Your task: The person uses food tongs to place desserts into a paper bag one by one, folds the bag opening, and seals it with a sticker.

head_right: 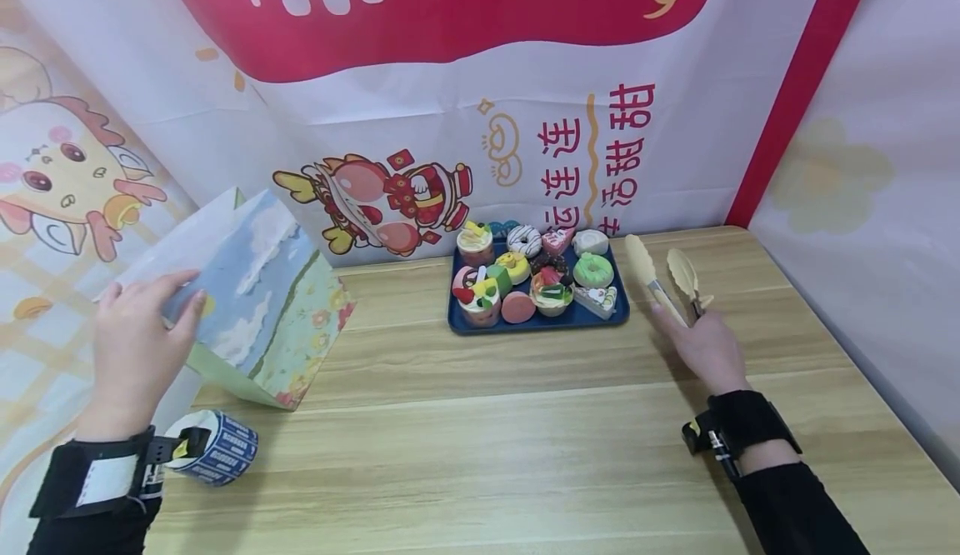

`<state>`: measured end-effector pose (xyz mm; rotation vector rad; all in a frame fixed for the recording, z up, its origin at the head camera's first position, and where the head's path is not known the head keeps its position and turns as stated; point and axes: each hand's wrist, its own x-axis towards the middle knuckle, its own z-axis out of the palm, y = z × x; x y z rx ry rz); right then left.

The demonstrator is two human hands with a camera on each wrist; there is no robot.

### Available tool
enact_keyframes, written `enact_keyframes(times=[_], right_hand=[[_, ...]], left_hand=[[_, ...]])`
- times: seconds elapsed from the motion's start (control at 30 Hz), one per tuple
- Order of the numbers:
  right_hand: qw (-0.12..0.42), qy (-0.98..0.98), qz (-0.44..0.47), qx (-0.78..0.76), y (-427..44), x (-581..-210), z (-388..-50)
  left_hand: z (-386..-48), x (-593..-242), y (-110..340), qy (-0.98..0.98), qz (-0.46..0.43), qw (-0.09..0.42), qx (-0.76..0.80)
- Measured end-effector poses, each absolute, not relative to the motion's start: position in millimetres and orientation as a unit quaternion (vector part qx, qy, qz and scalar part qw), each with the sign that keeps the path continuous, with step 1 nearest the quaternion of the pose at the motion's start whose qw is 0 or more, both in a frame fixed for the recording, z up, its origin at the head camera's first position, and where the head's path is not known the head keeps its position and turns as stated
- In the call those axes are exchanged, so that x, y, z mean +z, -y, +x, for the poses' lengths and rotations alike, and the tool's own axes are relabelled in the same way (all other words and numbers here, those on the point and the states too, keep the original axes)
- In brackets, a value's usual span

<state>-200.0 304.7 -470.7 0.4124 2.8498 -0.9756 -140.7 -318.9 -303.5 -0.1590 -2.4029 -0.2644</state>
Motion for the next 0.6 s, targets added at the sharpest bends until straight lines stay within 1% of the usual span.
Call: enact_keyframes(times=[0.17, 0.4, 0.6], right_hand=[[0.044, -0.941, 0.112, -0.316, -301, -465, -198], [0.026, -0.945, 0.068, -0.318, -292, -453, -194], [0.02, -0.944, 0.06, -0.324, -286, -445, -193]], left_hand=[[-139, -305, 310, 0.926, -0.068, 0.354, -0.108], [-139, -306, 299, 0.913, -0.1, 0.375, -0.122], [-139, -306, 290, 0.909, -0.117, 0.377, -0.13]])
